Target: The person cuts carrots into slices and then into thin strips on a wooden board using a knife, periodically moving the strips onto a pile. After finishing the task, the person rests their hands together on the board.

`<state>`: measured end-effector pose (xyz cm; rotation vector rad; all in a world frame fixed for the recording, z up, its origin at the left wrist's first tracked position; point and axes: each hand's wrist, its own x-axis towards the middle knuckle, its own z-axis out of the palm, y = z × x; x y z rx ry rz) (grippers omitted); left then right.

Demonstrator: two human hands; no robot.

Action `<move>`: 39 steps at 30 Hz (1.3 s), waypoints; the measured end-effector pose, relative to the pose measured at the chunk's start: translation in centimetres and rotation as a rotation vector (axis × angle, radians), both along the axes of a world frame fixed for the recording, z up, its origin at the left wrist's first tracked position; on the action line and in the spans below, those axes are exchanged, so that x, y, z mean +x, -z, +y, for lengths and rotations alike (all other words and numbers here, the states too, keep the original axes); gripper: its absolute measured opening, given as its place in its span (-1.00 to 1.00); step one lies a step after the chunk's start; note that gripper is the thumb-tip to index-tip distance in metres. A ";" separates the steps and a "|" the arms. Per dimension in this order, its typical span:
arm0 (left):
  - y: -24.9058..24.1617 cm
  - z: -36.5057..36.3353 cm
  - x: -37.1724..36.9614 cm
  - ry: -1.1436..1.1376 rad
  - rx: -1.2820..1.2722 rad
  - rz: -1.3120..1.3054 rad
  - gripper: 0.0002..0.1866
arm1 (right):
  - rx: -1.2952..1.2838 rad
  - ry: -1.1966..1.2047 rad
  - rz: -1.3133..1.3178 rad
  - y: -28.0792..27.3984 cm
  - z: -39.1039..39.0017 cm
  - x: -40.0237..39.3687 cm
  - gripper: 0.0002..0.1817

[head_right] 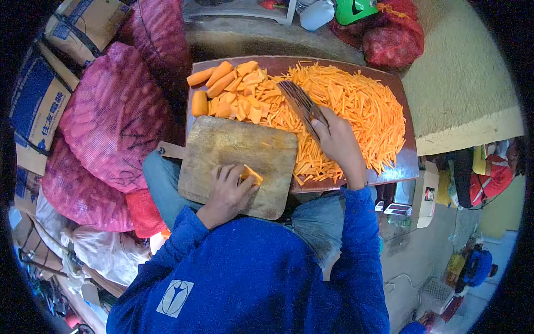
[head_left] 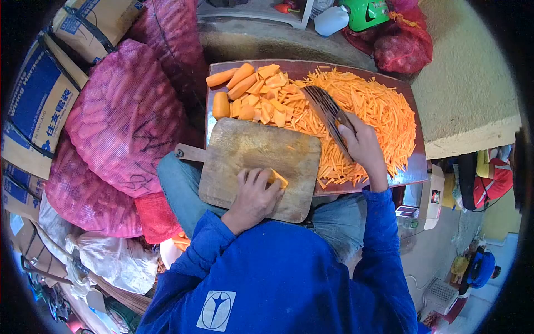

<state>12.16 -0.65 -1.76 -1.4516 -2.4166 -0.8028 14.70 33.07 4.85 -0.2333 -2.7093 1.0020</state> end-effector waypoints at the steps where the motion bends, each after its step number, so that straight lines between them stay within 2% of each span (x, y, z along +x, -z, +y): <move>1: 0.1 0.0 0.0 0.001 0.001 -0.002 -0.72 | 0.007 -0.005 0.091 0.9 0.5 -0.2 -0.64; 3: 0.4 0.0 -0.2 -0.007 -0.003 -0.057 -0.74 | 0.015 -0.014 0.180 1.0 1.1 0.0 -0.63; 5: 0.3 0.1 -0.3 -0.002 0.018 -0.074 -0.74 | -0.892 0.255 -0.048 -0.7 0.7 0.7 -0.64; 6: 0.3 0.1 -0.3 0.008 0.037 -0.090 -0.74 | -1.060 0.248 0.037 -0.5 0.4 1.0 -0.66; 7: 0.4 0.1 -0.4 0.007 0.038 -0.091 -0.74 | -1.058 0.247 0.036 0.0 0.5 1.4 -0.66; 9: 0.7 0.1 -0.5 0.023 0.065 -0.112 -0.74 | -1.376 0.156 0.084 0.9 0.7 2.4 -0.66; 11: 0.4 0.2 -0.8 0.030 0.078 -0.135 -0.73 | -1.305 0.204 0.090 0.3 -1.2 3.8 -0.63; 13: 0.5 0.0 -1.1 0.036 0.084 -0.164 -0.72 | -0.738 0.232 -0.138 -1.0 -4.0 5.7 -0.58; 15: 1.0 -0.1 -1.6 0.051 0.070 -0.202 -0.72 | -0.022 -0.102 0.150 -0.1 -6.5 7.2 -0.55; 16: 0.6 0.0 -1.7 0.060 0.066 -0.208 -0.72 | -0.025 -0.092 0.144 -0.3 -7.9 7.9 -0.55; 18: -0.3 -0.1 -1.6 0.056 0.044 -0.187 -0.70 | 0.038 -0.177 -0.050 -1.1 -10.5 9.2 -0.47; 22: -0.3 -0.6 -1.3 0.091 -0.042 -0.070 -0.70 | 0.017 -0.257 -0.206 -1.3 -12.7 10.2 -0.52; 24: -0.8 -0.8 -1.2 0.124 -0.117 -0.030 -0.70 | 0.054 -0.277 -0.219 -1.5 -13.1 10.4 -0.51; 28: -0.8 -0.8 -1.1 0.122 -0.103 -0.014 -0.71 | 0.143 -0.313 -0.244 -2.1 -13.3 11.0 -0.46; 32: -0.5 -0.7 -1.0 0.141 -0.053 -0.031 -0.71 | 0.111 -0.292 -0.277 -3.7 -13.6 11.5 -0.47; 34: -0.4 -0.6 -1.1 0.139 -0.031 -0.040 -0.70 | 0.093 -0.298 -0.379 -4.0 -13.4 11.6 -0.45; 39: -0.4 -0.7 -1.2 0.155 -0.010 -0.027 -0.66 | 0.115 -0.319 -0.378 -4.0 -13.6 11.1 -0.49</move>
